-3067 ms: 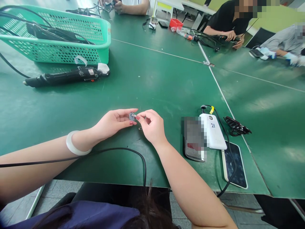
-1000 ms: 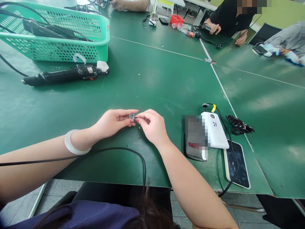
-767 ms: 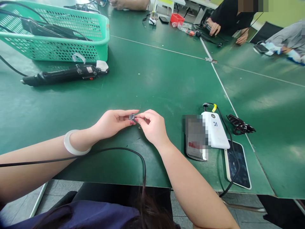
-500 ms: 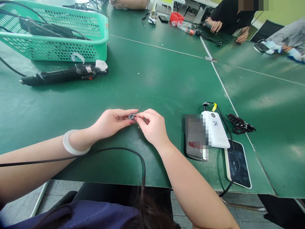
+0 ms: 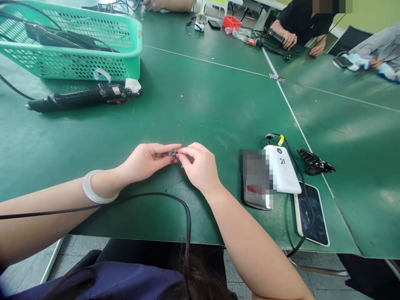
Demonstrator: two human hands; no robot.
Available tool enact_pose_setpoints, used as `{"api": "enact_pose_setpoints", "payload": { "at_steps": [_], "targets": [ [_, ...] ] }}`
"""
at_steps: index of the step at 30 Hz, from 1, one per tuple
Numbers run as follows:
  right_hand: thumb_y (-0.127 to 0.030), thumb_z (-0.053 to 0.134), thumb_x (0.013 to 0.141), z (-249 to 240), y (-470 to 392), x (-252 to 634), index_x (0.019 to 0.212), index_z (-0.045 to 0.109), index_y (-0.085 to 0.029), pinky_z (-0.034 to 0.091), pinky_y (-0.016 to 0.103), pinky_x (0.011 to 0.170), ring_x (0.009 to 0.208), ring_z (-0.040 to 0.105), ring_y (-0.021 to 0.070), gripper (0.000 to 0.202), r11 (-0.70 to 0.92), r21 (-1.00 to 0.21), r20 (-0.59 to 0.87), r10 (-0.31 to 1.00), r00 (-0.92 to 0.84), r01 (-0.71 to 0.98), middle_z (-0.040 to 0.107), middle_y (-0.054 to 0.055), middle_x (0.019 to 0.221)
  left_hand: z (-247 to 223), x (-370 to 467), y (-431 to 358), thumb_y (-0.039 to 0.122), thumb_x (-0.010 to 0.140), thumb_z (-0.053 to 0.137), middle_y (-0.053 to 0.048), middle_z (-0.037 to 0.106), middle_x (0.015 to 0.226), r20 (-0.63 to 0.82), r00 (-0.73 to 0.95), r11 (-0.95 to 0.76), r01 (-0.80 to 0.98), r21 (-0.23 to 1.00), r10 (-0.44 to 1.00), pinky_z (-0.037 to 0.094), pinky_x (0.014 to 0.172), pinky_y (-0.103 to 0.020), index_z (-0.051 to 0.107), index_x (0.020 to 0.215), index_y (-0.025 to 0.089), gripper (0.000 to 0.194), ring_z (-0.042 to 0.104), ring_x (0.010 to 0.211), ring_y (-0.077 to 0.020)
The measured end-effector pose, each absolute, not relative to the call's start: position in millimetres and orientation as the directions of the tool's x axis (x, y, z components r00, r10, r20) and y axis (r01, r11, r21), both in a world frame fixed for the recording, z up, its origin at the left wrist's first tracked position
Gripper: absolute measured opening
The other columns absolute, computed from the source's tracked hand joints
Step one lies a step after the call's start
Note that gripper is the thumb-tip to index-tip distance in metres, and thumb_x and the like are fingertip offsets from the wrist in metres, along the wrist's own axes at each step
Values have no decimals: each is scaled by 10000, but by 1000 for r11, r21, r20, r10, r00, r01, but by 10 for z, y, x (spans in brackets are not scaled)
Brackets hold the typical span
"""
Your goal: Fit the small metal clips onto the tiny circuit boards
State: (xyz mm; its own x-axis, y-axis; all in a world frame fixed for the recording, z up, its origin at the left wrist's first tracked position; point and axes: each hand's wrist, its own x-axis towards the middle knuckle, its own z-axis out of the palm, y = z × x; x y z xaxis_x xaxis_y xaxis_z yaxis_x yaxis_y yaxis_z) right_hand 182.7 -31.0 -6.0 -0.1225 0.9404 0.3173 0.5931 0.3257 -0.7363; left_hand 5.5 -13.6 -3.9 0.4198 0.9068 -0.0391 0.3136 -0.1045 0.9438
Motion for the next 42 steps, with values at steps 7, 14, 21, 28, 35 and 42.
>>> {"api": "enact_pose_setpoints", "payload": {
  "at_steps": [7,14,21,28,35,42],
  "targets": [
    [-295,663,759,-99,-244,1867,762,702,-206,444,276,575,589,512,117,97,237,-840,246,968,-46,488,650,9,748,18,60,-104,243,778,643,-60,720,924,-131,453,96,99,990,882,519,886,-345,646,1157,175,385,684,867,-182],
    [-254,637,771,-188,-102,2065,820,716,-215,435,297,607,561,468,113,100,195,-697,288,958,20,690,630,7,768,-10,58,-56,184,815,612,-90,658,1105,-222,310,271,-124,955,924,522,901,-305,607,1110,149,298,678,902,-148],
    [-246,607,806,-245,-97,1903,851,715,-225,461,341,718,804,566,184,119,331,-514,318,930,-182,792,627,44,866,-15,95,-65,180,861,547,-68,675,1019,-256,279,294,-104,950,926,529,877,-293,588,1053,153,198,674,890,-130],
    [-209,593,805,-232,-90,1849,742,705,-217,453,320,704,759,561,163,128,295,-514,246,950,-191,805,621,28,833,-53,86,-51,182,786,639,-59,690,925,-219,256,242,-60,968,941,517,871,-325,572,986,143,214,659,890,-142],
    [-175,537,808,-200,-134,1841,730,665,-201,455,322,707,780,558,176,152,369,-446,350,910,-220,816,613,48,854,-34,83,-62,140,705,691,-67,708,962,-218,248,208,65,976,944,494,907,-359,551,912,158,251,668,883,-151],
    [-204,549,807,-104,-214,1791,738,643,-223,466,300,675,751,555,159,118,380,-549,457,882,-114,745,601,34,857,-76,64,-59,214,696,715,-61,715,933,-193,257,168,116,979,947,505,882,-370,566,893,174,250,672,894,-176]
  ]
}}
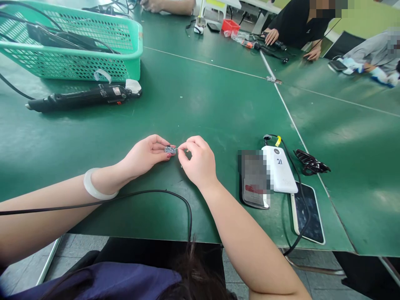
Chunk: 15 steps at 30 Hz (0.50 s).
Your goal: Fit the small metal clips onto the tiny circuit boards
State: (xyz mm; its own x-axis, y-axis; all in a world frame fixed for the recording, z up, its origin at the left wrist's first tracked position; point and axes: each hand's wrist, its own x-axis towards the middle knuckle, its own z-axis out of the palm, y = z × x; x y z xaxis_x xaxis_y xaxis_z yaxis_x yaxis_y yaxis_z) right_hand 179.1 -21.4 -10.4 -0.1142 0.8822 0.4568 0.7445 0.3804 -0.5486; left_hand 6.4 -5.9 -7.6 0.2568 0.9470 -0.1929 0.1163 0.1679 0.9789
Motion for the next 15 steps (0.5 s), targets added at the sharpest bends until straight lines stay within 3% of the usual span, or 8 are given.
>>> {"api": "enact_pose_setpoints", "payload": {
  "at_steps": [8,15],
  "targets": [
    [-223,583,799,-77,-290,1672,688,642,-218,472,290,648,743,568,153,126,390,-614,453,886,-99,686,605,24,795,-19,91,-88,210,687,733,-68,711,953,-182,310,180,35,983,933,516,822,-326,524,837,157,263,673,830,-142],
    [-239,566,834,-147,-174,1899,823,726,-214,475,311,656,747,583,159,162,260,-635,373,928,-6,727,633,43,865,-63,79,-47,123,683,714,-78,718,946,-231,281,260,-67,963,931,497,827,-335,524,857,144,259,667,850,-147]
  ]
}}
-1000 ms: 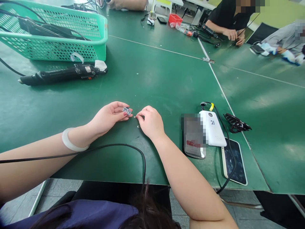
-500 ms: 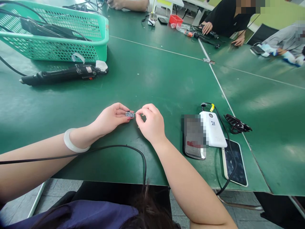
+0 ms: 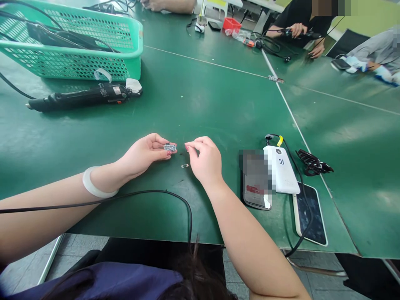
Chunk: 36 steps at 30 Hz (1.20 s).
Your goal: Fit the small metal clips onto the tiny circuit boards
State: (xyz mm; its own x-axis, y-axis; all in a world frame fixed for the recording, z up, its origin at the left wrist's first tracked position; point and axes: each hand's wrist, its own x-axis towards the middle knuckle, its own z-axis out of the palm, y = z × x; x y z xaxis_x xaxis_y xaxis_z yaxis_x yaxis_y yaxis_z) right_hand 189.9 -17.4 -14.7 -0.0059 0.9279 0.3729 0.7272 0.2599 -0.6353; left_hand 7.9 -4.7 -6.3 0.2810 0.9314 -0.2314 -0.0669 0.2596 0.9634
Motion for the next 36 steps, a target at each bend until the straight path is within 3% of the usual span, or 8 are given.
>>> {"api": "enact_pose_setpoints", "payload": {
  "at_steps": [5,11,15,18,21,24,29,36],
  "targets": [
    [-258,629,781,-223,-87,1973,845,720,-216,466,342,715,806,593,191,120,147,-537,216,976,-32,831,655,49,916,-80,80,-27,112,688,706,-86,718,946,-244,269,270,-63,961,932,492,842,-358,526,860,141,251,668,853,-157],
    [-206,609,790,-236,-59,1948,783,712,-206,464,326,723,800,595,180,103,186,-509,245,967,-66,840,659,33,860,-89,85,-37,100,698,690,-87,716,950,-233,274,244,-7,970,933,497,852,-369,548,869,145,227,668,914,-184],
    [-226,602,817,-209,-104,1949,841,715,-210,476,311,699,780,589,165,117,333,-514,386,913,-133,791,648,34,862,-91,85,-52,127,701,701,-82,716,943,-233,276,235,25,972,932,504,854,-377,552,880,150,235,670,908,-185],
    [-233,555,864,-170,-152,1934,892,714,-208,475,312,731,797,572,161,164,508,-401,521,811,-266,762,641,42,854,-78,86,-62,159,706,706,-77,716,925,-232,289,226,54,973,929,504,854,-382,554,872,155,225,672,893,-186],
    [-223,510,893,-153,-181,1912,909,714,-204,463,313,713,773,547,160,205,594,-275,551,742,-382,756,647,49,838,-65,88,-67,172,699,713,-64,714,880,-232,300,219,77,973,925,503,842,-374,556,855,157,221,673,861,-178],
    [-213,491,902,-155,-192,1889,912,717,-214,456,312,685,752,530,159,225,618,-240,538,727,-427,749,651,49,835,-63,88,-66,162,683,720,-47,707,844,-235,305,216,93,972,923,502,821,-363,562,854,161,233,670,828,-168],
    [-178,511,885,-146,-213,1850,866,738,-235,470,307,674,728,541,148,236,624,-347,564,736,-375,700,644,34,782,-53,80,-65,127,666,723,-48,702,832,-245,336,230,85,969,909,499,802,-358,558,843,155,244,665,808,-164],
    [-177,584,832,-150,-211,1864,880,746,-296,503,303,705,757,593,135,207,470,-720,434,879,-197,510,652,-1,822,-63,63,-52,117,701,716,-72,710,844,-257,445,338,-113,934,858,500,774,-330,538,834,136,223,670,798,-152]
  ]
}}
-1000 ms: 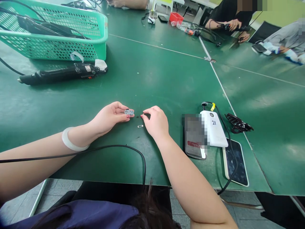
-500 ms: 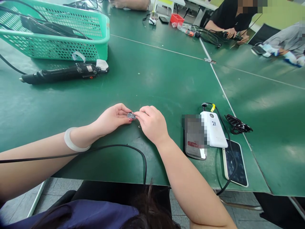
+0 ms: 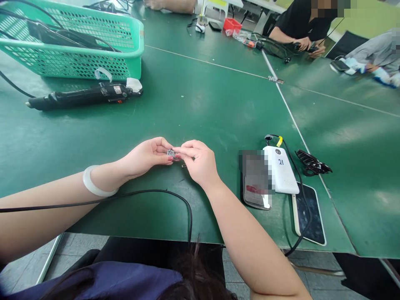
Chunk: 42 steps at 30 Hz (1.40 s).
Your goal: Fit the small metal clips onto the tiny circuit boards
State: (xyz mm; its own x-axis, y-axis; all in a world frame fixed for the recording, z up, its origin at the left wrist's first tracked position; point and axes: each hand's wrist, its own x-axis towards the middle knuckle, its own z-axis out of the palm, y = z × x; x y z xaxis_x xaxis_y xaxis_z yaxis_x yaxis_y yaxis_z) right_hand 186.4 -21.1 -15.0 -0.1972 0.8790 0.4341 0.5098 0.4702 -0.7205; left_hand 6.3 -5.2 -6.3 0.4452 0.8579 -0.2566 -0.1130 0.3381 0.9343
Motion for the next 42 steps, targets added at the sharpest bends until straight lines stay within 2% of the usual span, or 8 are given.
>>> {"api": "enact_pose_setpoints", "payload": {
  "at_steps": [4,9,13,15,18,22,33,42],
  "targets": [
    [-178,584,811,-180,-161,1938,981,722,-267,498,297,659,671,566,119,236,326,-797,325,941,-94,508,654,7,885,-58,50,-28,66,751,660,-74,711,854,-312,416,437,-249,864,854,504,788,-281,543,836,128,158,680,864,-151],
    [-247,664,761,-235,-115,1943,953,713,-234,477,326,690,688,545,147,199,269,-636,227,961,-159,723,660,29,912,-66,35,8,51,770,637,-63,699,909,-314,340,431,-362,827,886,497,867,-273,568,864,117,134,680,895,-146],
    [-190,599,799,-250,-98,1889,774,692,-217,456,330,733,782,572,179,100,297,-529,218,953,-211,795,660,32,834,-76,59,-2,80,744,681,-69,702,902,-298,328,405,-330,853,896,497,858,-296,561,868,116,177,680,871,-150],
    [-163,579,805,-239,-109,1879,731,671,-210,454,322,724,771,573,176,127,319,-514,247,944,-218,796,654,27,803,-75,73,-16,109,715,718,-66,706,882,-283,318,378,-293,878,905,493,844,-297,554,850,119,213,673,852,-142],
    [-170,568,825,-200,-156,1876,762,664,-203,460,311,717,769,577,167,119,390,-512,404,896,-186,765,654,31,829,-74,82,-32,169,685,754,-62,712,886,-260,299,330,-211,920,918,485,813,-293,544,832,130,259,662,814,-126],
    [-224,537,869,-145,-227,1853,791,670,-204,452,321,724,780,568,173,156,489,-397,566,797,-213,776,658,47,833,-79,78,-43,204,660,768,-57,716,877,-228,286,275,-136,952,931,482,817,-310,543,824,138,286,659,787,-126],
    [-202,457,914,-127,-281,1796,748,648,-200,310,333,613,706,486,169,253,562,-6,602,662,-446,827,644,45,771,-106,58,-47,262,652,776,-57,717,879,-201,284,225,-55,973,938,490,845,-345,532,817,151,314,668,830,-151],
    [-182,440,915,-118,-304,1792,745,656,-203,304,344,607,699,489,176,276,557,9,597,663,-452,830,639,47,746,-64,75,-75,232,642,783,-70,718,904,-208,273,224,-27,974,939,494,846,-344,529,796,150,308,668,828,-149]
  ]
}}
